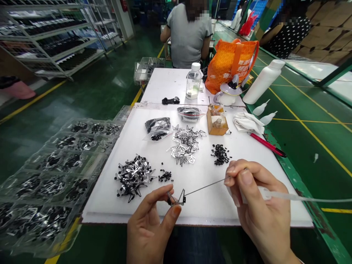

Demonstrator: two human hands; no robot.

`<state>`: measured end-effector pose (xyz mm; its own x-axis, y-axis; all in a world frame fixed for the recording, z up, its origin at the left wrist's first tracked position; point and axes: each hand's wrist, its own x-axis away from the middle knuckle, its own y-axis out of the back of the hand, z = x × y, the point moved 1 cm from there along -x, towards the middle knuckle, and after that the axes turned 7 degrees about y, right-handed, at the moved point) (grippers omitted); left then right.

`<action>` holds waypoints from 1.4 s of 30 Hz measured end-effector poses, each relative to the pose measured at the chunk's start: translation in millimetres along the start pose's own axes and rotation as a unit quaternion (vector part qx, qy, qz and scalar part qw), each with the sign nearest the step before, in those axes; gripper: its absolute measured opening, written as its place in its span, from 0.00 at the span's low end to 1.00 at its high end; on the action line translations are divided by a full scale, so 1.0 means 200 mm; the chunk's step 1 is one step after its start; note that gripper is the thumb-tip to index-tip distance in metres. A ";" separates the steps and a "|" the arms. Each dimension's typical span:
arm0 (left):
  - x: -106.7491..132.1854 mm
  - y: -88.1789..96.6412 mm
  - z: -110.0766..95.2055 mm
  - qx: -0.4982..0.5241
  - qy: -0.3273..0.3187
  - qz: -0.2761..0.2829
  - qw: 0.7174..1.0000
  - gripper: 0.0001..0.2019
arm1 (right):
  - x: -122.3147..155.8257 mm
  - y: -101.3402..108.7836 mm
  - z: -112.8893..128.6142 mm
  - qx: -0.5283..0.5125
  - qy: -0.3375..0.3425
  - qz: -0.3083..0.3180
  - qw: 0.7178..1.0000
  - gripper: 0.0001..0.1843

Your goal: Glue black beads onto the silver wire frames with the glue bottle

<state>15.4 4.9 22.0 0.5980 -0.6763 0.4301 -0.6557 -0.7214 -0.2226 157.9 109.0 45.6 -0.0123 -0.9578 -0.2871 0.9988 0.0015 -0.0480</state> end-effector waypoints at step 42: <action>0.01 0.00 -0.01 -0.101 -0.220 0.074 0.967 0.20 | 0.07 0.02 -0.13 0.131 -0.046 0.097 0.986 0.29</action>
<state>15.9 2.8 24.8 0.5993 -0.8003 -0.0168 -0.7997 -0.5976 -0.0580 160.2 104.2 15.9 0.1723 -0.9690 -0.1770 0.9598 0.1246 0.2516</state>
